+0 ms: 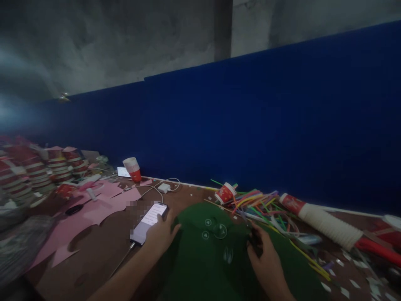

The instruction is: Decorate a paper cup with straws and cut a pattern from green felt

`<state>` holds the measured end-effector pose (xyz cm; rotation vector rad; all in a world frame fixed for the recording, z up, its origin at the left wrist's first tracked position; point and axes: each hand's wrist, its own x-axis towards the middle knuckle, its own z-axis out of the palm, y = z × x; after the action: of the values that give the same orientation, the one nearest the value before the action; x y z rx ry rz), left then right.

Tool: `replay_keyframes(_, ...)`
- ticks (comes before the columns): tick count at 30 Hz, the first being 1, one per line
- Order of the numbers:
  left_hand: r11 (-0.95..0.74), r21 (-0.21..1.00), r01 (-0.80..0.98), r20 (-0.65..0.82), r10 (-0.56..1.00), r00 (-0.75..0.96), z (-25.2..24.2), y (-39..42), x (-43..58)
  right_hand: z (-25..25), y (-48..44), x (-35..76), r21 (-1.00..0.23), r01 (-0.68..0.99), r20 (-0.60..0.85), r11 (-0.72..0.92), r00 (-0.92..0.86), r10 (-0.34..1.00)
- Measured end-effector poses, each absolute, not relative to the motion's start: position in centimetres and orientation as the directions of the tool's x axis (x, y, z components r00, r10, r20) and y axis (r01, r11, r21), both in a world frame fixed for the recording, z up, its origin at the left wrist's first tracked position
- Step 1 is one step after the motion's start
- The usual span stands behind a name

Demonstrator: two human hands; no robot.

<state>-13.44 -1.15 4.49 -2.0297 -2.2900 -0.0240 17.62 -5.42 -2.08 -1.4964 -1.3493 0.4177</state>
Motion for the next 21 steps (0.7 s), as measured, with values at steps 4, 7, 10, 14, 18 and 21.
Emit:
replay_keyframes(4, 0.129, -0.042, 0.991, 0.059, 0.99, -0.126, 4.6, -1.4, -13.5, -1.9, -5.5, 17.6, -0.835, 0.524, 0.366, 0.166, 0.305, 0.879)
replay_keyframes(7, 0.131, -0.027, 0.991, 0.044, 0.991, -0.129, 4.7, -1.3, -13.4, -1.7, -5.6, 17.5, -0.836, 0.524, 0.361, 0.16, 0.309, 0.88)
replay_keyframes(10, 0.142, -0.021, 0.99, 0.036, 0.989, -0.141, 4.8, -0.9, -13.3, -1.6, -5.6, 17.5, -0.843, 0.517, 0.35, 0.149, 0.316, 0.882)
replay_keyframes(14, 0.136, -0.018, 0.991, 0.048, 0.99, -0.135, 4.6, -0.1, -12.9, -1.5, -5.6, 17.5, -0.848, 0.511, 0.333, 0.139, 0.312, 0.89)
replay_keyframes(18, 0.127, -0.018, 0.992, 0.068, 0.99, -0.125, 4.6, 0.6, -12.4, -1.7, -5.6, 17.5, -0.848, 0.509, 0.345, 0.152, 0.311, 0.886)
replay_keyframes(21, 0.122, -0.026, 0.992, 0.084, 0.989, -0.119, 4.8, 0.7, -12.3, -1.7, -5.5, 17.5, -0.852, 0.5, 0.348, 0.155, 0.32, 0.881)
